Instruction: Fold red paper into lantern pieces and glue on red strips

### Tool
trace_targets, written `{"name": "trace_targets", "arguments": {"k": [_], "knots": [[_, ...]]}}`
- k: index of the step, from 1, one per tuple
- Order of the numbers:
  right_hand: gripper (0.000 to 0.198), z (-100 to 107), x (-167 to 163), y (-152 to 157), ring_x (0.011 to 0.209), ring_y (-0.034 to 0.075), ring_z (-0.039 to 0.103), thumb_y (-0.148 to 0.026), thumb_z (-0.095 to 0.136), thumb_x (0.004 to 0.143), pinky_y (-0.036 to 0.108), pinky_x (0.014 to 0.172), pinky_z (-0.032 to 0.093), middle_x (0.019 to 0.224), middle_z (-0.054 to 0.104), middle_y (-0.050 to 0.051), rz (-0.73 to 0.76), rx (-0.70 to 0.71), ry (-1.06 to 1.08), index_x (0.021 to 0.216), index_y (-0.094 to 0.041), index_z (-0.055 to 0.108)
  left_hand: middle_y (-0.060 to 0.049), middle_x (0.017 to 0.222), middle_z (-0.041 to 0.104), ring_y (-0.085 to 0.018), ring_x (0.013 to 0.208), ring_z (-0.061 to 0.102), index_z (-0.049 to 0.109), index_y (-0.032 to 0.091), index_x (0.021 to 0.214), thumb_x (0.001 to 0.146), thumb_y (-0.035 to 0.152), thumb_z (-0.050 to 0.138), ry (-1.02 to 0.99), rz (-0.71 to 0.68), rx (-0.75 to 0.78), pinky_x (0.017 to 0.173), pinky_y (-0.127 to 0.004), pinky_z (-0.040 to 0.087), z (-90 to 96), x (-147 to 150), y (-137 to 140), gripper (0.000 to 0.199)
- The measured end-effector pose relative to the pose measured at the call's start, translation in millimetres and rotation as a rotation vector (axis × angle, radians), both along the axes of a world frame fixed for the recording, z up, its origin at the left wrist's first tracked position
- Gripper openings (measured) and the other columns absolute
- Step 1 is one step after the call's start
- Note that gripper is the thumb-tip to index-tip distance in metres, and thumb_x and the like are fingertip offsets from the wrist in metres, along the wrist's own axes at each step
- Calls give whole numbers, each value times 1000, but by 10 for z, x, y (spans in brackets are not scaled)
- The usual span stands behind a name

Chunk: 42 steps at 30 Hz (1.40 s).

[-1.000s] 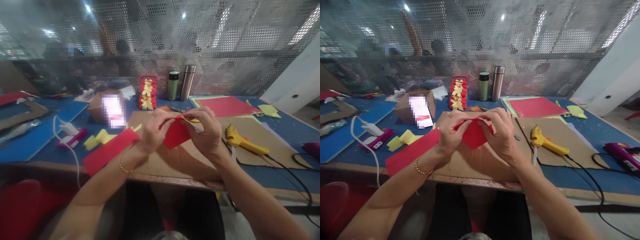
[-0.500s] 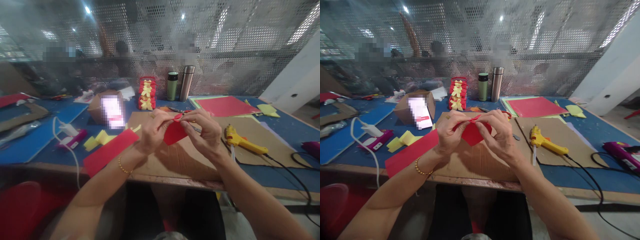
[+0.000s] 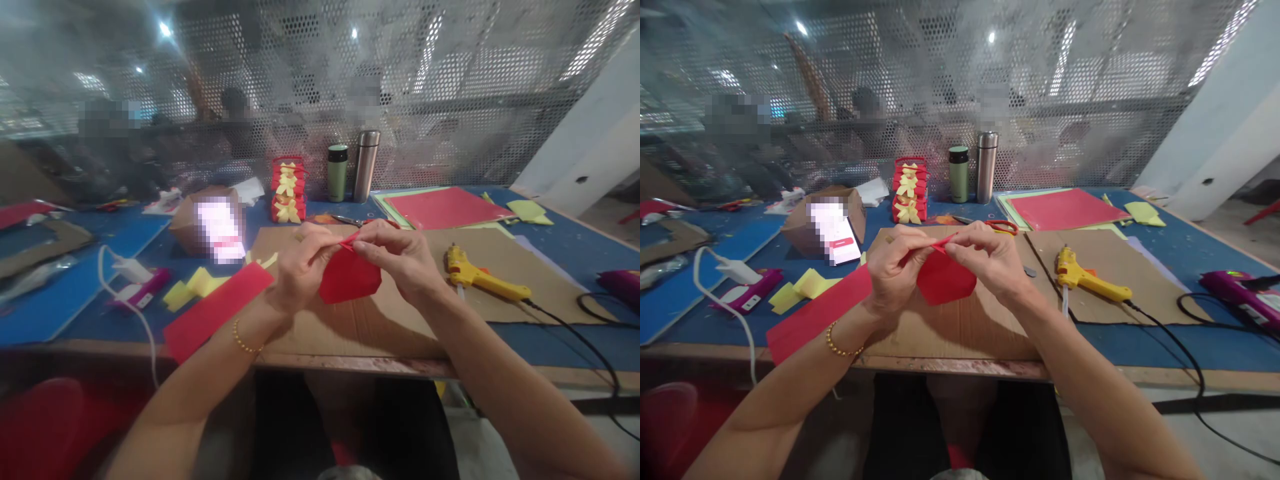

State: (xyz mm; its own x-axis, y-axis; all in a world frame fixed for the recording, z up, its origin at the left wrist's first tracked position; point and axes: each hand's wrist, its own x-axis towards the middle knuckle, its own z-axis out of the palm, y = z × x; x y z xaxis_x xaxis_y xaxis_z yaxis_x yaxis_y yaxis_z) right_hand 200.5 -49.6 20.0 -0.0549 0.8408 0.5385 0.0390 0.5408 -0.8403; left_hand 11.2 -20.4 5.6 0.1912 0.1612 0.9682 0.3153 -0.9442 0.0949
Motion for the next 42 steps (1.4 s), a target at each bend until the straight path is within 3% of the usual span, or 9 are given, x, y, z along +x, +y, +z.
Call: {"name": "trace_targets", "arguments": {"k": [11, 17, 24, 32, 42], "knots": [[17, 21, -5, -2, 73, 15, 58, -38, 82, 78, 31, 66, 42, 81, 71, 1, 5, -61, -6, 75, -23, 75, -2, 91, 75, -14, 86, 70, 75, 23, 105, 98, 14, 71, 27, 3, -23, 76, -28, 57, -28, 10, -2, 12], [28, 9, -20, -4, 66, 13, 56, -46, 82, 79, 28, 59, 43, 75, 68, 0, 27, -91, 26, 75, -21, 71, -2, 91, 75, -14, 86, 70, 75, 22, 104, 100, 18, 70, 43, 27, -43, 76, -29, 57, -39, 11, -11, 8], [28, 17, -27, -10, 65, 14, 58, -45, 85, 77, 28, 60, 46, 73, 68, 0, 73, -153, 78, 74, -21, 70, -2, 92, 76, -14, 88, 70, 74, 22, 104, 99, 16, 71, 53, 27, -53, 79, -30, 57, -28, 16, -37, 8], [22, -65, -43, 24, 81, 18, 66, -41, 83, 80, 31, 71, 51, 88, 75, 2, -24, 49, -51, 87, -22, 74, -2, 91, 76, -14, 88, 70, 74, 22, 104, 98, 14, 72, 19, 10, -43, 79, -30, 57, -8, 12, -27, 11], [27, -110, -76, 49, 72, 16, 63, -48, 75, 90, 33, 70, 48, 76, 72, 0, -162, 183, -124, 80, -23, 72, -3, 92, 77, -15, 86, 71, 75, 21, 102, 98, 16, 70, 17, -11, -111, 78, -31, 59, 27, 31, -100, 7]]}}
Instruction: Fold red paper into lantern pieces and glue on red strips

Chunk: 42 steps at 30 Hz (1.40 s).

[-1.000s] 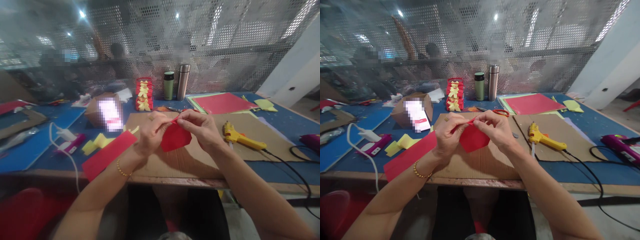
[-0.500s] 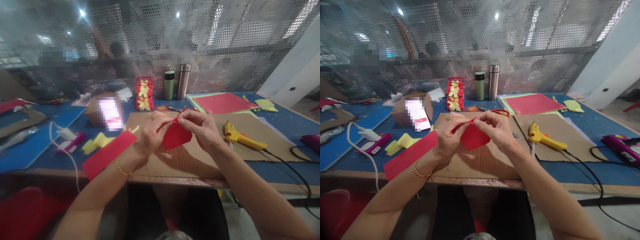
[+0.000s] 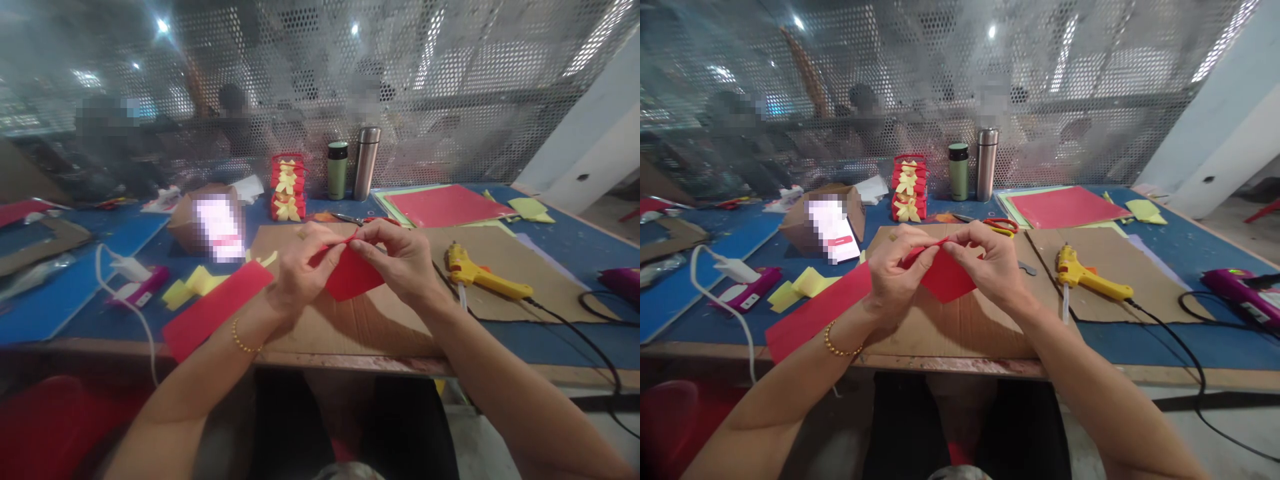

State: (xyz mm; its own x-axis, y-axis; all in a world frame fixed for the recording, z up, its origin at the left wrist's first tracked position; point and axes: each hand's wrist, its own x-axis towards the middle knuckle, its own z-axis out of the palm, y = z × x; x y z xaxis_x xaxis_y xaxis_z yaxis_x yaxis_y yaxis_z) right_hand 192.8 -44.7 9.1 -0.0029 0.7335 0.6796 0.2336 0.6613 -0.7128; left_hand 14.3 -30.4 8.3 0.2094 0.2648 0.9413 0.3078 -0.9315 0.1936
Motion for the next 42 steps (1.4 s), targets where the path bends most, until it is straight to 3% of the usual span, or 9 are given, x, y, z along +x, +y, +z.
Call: {"name": "trace_targets", "arguments": {"k": [6, 9, 12, 17, 25, 31, 38, 42], "knots": [[11, -4, -11, -25, 75, 16, 64, -35, 72, 92, 33, 71, 51, 85, 73, 1, -98, 138, -63, 89, -24, 72, -2, 90, 77, -15, 85, 70, 74, 22, 99, 97, 16, 70, 8, 9, 1, 79, -33, 58, 10, -5, -4, 7], [10, 12, 3, -29, 86, 20, 66, -33, 73, 92, 36, 77, 54, 97, 74, 4, -143, 188, -122, 99, -25, 73, -1, 88, 76, -16, 85, 70, 75, 23, 98, 98, 17, 70, -7, -13, -19, 79, -33, 58, 5, -9, 9, 8], [10, 19, 13, -27, 97, 23, 68, -35, 71, 94, 41, 87, 55, 99, 74, 5, -105, 222, -131, 95, -26, 74, -1, 89, 77, -16, 85, 70, 75, 24, 98, 98, 18, 69, -22, -32, -64, 80, -34, 59, 1, -10, 9, 8], [15, 21, 13, -66, 82, 19, 66, -35, 71, 95, 36, 78, 55, 83, 72, 1, -32, 165, -73, 84, -25, 73, -2, 88, 77, -16, 83, 70, 74, 23, 98, 99, 20, 68, -6, -16, -119, 80, -35, 59, 2, -9, -8, 6], [8, 47, 12, -168, 76, 17, 66, -27, 72, 92, 31, 72, 53, 80, 74, -1, -31, 90, -33, 85, -26, 75, -2, 86, 80, -17, 79, 71, 78, 24, 99, 99, 24, 70, 37, -39, -213, 77, -35, 59, 4, -35, -33, 9], [17, 62, 43, -86, 67, 16, 62, -30, 68, 93, 30, 64, 48, 73, 72, -1, -24, 95, -157, 77, -24, 72, -2, 75, 77, -15, 68, 67, 78, 21, 86, 98, 29, 69, 60, -172, -475, 61, -28, 55, 38, -49, -36, 17], [22, -3, 51, -11, 67, 18, 61, -26, 63, 93, 35, 74, 45, 69, 71, 1, -167, 240, -334, 71, -22, 66, -6, 85, 80, -16, 72, 70, 81, 17, 90, 85, 43, 82, -167, -436, -1039, 66, -28, 56, -73, 22, 34, 27], [24, 40, 27, -33, 68, 18, 62, -31, 61, 96, 35, 74, 47, 69, 71, 1, -170, 202, -320, 74, -22, 69, -5, 84, 79, -16, 72, 69, 82, 19, 86, 79, 43, 87, -263, -425, -1096, 68, -28, 55, -50, 24, 28, 26]]}}
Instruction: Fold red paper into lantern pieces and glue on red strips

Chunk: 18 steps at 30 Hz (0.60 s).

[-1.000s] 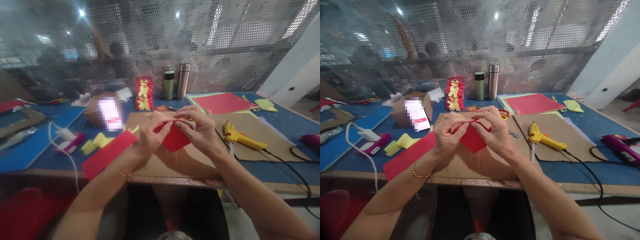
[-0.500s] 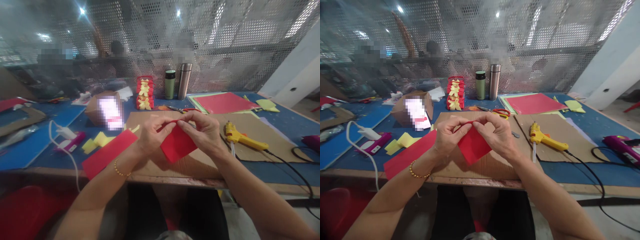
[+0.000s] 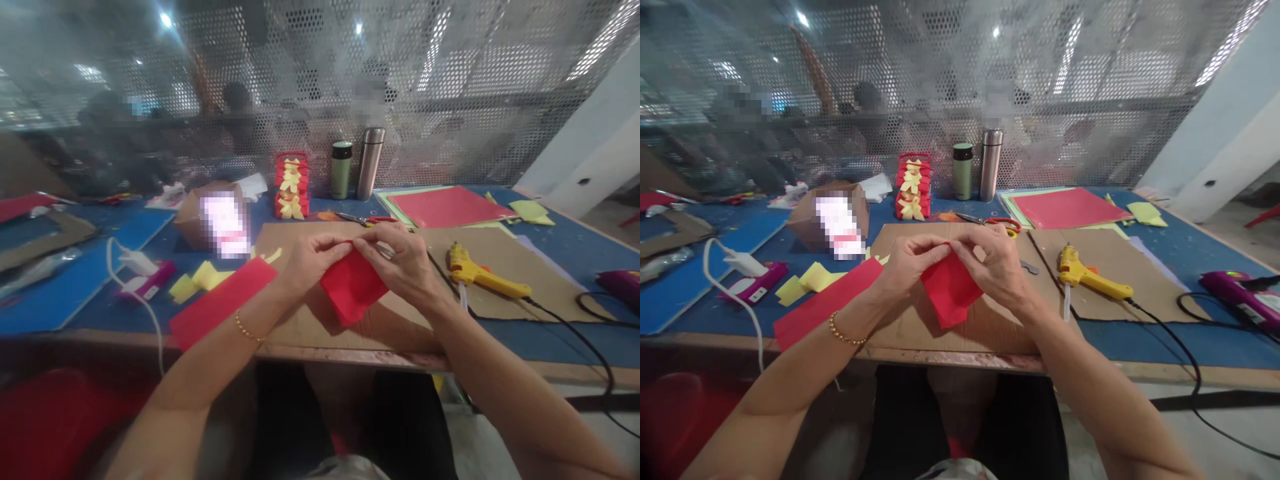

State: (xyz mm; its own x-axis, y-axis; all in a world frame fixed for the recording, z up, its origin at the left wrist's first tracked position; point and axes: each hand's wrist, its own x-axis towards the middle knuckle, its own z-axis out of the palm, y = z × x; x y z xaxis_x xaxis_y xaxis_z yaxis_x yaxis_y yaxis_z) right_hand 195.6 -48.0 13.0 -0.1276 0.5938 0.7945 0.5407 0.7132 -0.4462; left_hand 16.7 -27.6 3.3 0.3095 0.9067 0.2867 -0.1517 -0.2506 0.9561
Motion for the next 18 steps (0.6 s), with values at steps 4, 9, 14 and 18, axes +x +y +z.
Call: {"name": "trace_targets", "arguments": {"k": [4, 9, 14, 18], "knots": [[28, 53, 195, -83, 73, 19, 69, -41, 58, 101, 32, 69, 52, 79, 76, 3, -15, -116, 122, 90, -23, 76, -5, 85, 79, -17, 75, 69, 82, 20, 86, 81, 40, 84, 35, 50, 52, 71, -30, 56, 30, -32, 48, 21], [23, -141, 1024, -218, 81, 24, 71, -36, 59, 97, 38, 77, 54, 87, 78, 7, -451, -76, -47, 91, -24, 78, -5, 86, 80, -18, 76, 72, 81, 20, 87, 81, 38, 83, 40, 102, 77, 72, -31, 57, 46, -34, 123, 19], [29, -456, 1777, -377, 109, 31, 66, -24, 51, 94, 43, 93, 49, 118, 76, 17, -821, -458, -566, 104, -17, 77, -6, 88, 82, -20, 80, 74, 81, 20, 86, 81, 39, 82, 89, 102, 119, 73, -32, 60, 79, -51, 176, 19], [32, -649, 1931, -381, 107, 31, 64, -31, 49, 98, 41, 91, 46, 118, 73, 19, -739, -676, -764, 112, -15, 72, -5, 86, 81, -18, 75, 72, 81, 20, 84, 84, 35, 79, 139, 90, 185, 72, -32, 59, 28, -74, 203, 15]]}}
